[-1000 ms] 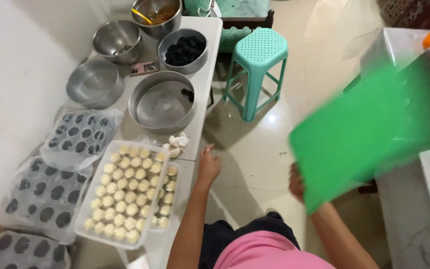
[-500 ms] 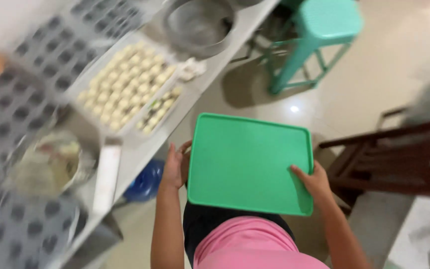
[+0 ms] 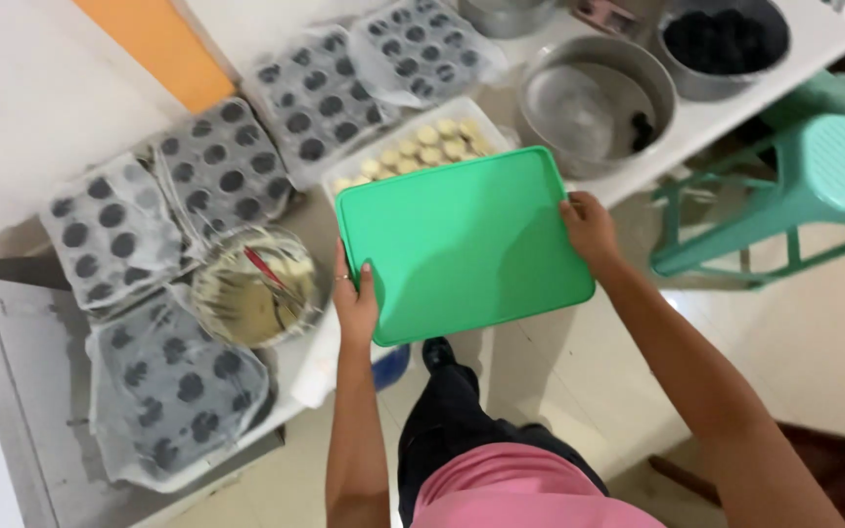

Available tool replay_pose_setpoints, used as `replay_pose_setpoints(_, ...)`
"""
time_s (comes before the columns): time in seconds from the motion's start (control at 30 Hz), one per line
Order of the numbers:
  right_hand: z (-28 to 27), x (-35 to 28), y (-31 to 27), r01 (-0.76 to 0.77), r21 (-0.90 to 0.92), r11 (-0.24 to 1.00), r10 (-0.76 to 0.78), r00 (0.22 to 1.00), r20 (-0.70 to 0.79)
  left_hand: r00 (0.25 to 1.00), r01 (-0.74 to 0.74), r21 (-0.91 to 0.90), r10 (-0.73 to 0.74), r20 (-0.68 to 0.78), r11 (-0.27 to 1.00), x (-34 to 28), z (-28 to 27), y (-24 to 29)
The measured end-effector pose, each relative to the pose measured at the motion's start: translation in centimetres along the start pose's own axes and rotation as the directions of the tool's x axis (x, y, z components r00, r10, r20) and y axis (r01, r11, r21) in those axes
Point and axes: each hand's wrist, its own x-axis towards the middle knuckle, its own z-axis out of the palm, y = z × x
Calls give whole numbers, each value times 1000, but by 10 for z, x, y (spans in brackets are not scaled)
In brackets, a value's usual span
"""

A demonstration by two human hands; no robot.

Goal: Wiping the edges of small pastry containers and covering the tray with a lid.

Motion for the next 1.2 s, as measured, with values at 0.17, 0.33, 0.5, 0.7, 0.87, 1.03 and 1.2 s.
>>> replay_pose_setpoints(0.17,55,75,7,69,-86,994,-65,997,49,991,82,-265,-106,-78,961,60,10,-53)
replay_pose_setpoints(0.33,76,110,3,-37,-2,999,37,990,139,976,129,160,-97,-193,979,83,24,-93)
replay_pose_setpoints(0.5,112,171,30,78,177,981,-110,977,182,920,321,180,-260,-294,930,97,45,-127)
replay_pose_setpoints(0.7,131,219,43,164,153,975,-203,935,290,878,409,247,-305,-369,878,106,58,-119)
replay_pose_setpoints(0.87,131,223,29,183,39,982,-185,932,312,885,419,281,-318,-341,863,116,58,-107)
replay_pose_setpoints(1.03,128,213,18,212,17,977,-208,937,281,873,456,274,-364,-325,847,121,54,-64)
replay_pose_setpoints(1.2,120,211,-7,10,10,1000,-12,940,340,834,538,288,-452,-317,792,128,53,-48)
